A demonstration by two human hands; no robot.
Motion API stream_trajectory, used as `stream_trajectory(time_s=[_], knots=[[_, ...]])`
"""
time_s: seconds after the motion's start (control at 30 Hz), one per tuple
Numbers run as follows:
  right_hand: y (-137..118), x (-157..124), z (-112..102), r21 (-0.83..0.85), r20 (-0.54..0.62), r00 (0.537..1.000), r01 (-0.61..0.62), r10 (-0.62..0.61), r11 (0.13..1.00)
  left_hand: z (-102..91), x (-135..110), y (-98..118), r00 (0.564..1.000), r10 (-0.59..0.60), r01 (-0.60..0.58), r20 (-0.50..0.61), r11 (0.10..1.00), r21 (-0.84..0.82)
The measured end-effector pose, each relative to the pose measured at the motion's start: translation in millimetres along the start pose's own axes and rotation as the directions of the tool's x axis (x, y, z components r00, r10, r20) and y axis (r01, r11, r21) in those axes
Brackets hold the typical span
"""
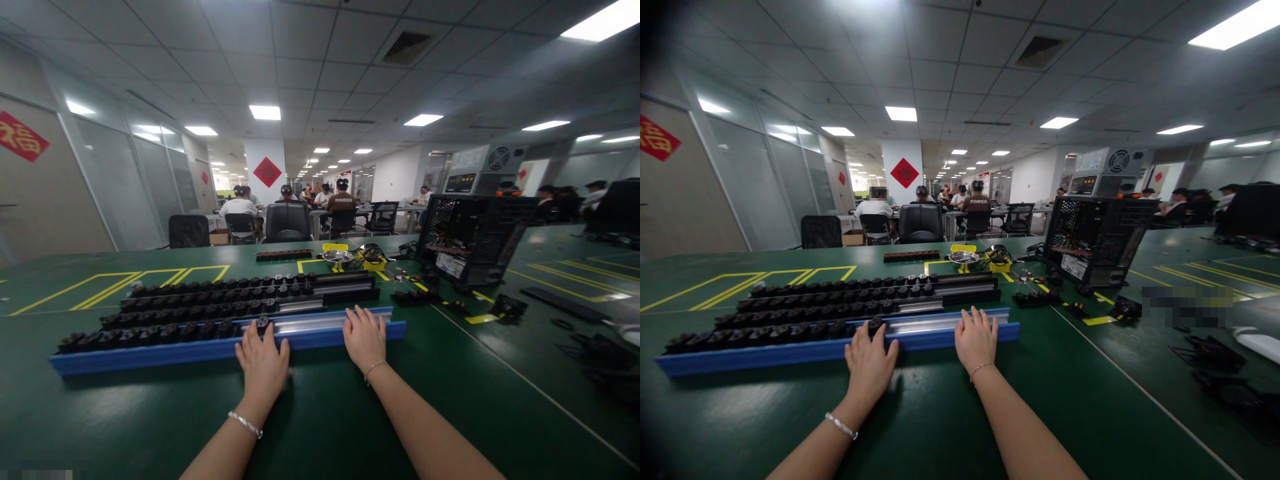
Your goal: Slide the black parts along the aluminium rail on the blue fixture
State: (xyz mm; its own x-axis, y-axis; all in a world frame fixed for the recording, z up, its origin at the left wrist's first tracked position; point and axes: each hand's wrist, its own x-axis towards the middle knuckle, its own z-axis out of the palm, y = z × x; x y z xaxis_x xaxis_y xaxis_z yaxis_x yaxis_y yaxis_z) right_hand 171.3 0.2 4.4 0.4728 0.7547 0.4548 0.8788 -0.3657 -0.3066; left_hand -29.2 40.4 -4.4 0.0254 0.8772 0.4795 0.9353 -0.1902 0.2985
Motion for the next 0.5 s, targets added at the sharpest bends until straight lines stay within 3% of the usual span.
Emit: stream_trajectory(time_s=[0.5], knots=[[-1.6,0.5,-1.0,-0.007,0.023,1.000,-0.006,0.006,1.000,-3.2,-2.7,0.8,0.999,0.035,-0.035,-0.001,0.999,-0.030]])
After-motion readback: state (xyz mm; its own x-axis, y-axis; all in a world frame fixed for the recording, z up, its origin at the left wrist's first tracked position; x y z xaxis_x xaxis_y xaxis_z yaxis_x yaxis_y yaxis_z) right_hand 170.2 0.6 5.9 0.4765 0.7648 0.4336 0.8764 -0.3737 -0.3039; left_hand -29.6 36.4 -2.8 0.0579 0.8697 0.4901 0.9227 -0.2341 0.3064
